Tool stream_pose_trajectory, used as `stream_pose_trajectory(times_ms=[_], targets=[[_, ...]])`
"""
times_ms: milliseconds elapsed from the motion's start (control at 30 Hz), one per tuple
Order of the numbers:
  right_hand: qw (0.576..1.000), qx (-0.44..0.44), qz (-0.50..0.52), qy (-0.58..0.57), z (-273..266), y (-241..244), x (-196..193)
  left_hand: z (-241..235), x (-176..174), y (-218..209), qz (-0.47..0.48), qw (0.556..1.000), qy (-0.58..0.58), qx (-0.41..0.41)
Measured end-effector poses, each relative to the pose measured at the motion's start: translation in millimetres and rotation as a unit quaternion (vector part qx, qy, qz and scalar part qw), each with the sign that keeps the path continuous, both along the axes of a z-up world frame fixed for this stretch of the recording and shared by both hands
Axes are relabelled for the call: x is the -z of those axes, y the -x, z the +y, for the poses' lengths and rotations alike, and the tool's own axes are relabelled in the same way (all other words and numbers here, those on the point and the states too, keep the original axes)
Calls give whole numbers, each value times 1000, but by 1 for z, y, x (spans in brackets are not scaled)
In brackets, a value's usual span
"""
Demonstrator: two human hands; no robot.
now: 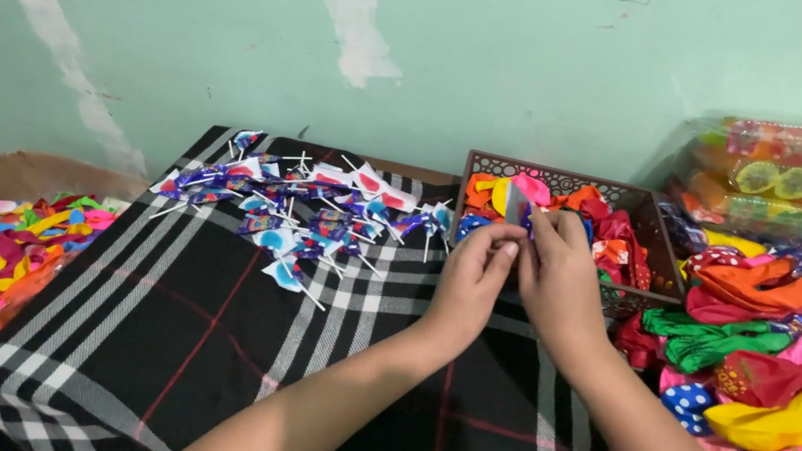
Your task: Assembling party favors by attaching small decorative flags to colorful balloons.
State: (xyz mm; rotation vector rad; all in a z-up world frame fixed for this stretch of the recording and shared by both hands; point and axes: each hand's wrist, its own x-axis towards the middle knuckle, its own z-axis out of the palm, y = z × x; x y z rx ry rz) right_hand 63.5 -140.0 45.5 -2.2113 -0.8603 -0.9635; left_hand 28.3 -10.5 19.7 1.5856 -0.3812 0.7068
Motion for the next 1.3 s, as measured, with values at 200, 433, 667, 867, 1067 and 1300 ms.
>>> stream_pose_trajectory(times_ms=[200,433,667,867,1067,1300], targets=[[998,-46,-7,-41,2,16,16,-1,4,9,21,1000,14,-2],[994,-56,11,-96,14,33,16,2,39,-8,59,984,165,23],[979,-97,65,-169,15,37,11,5,32,-6,85,964,246,50],[927,-94,220,-290,14,32,16,1,30,-4,87,971,222,34],[851,-94,336,-392,14,23,21,2,28,0,79,980,181,26],[815,-118,383,-418,13,7,45,8,31,-6,67,987,148,2]])
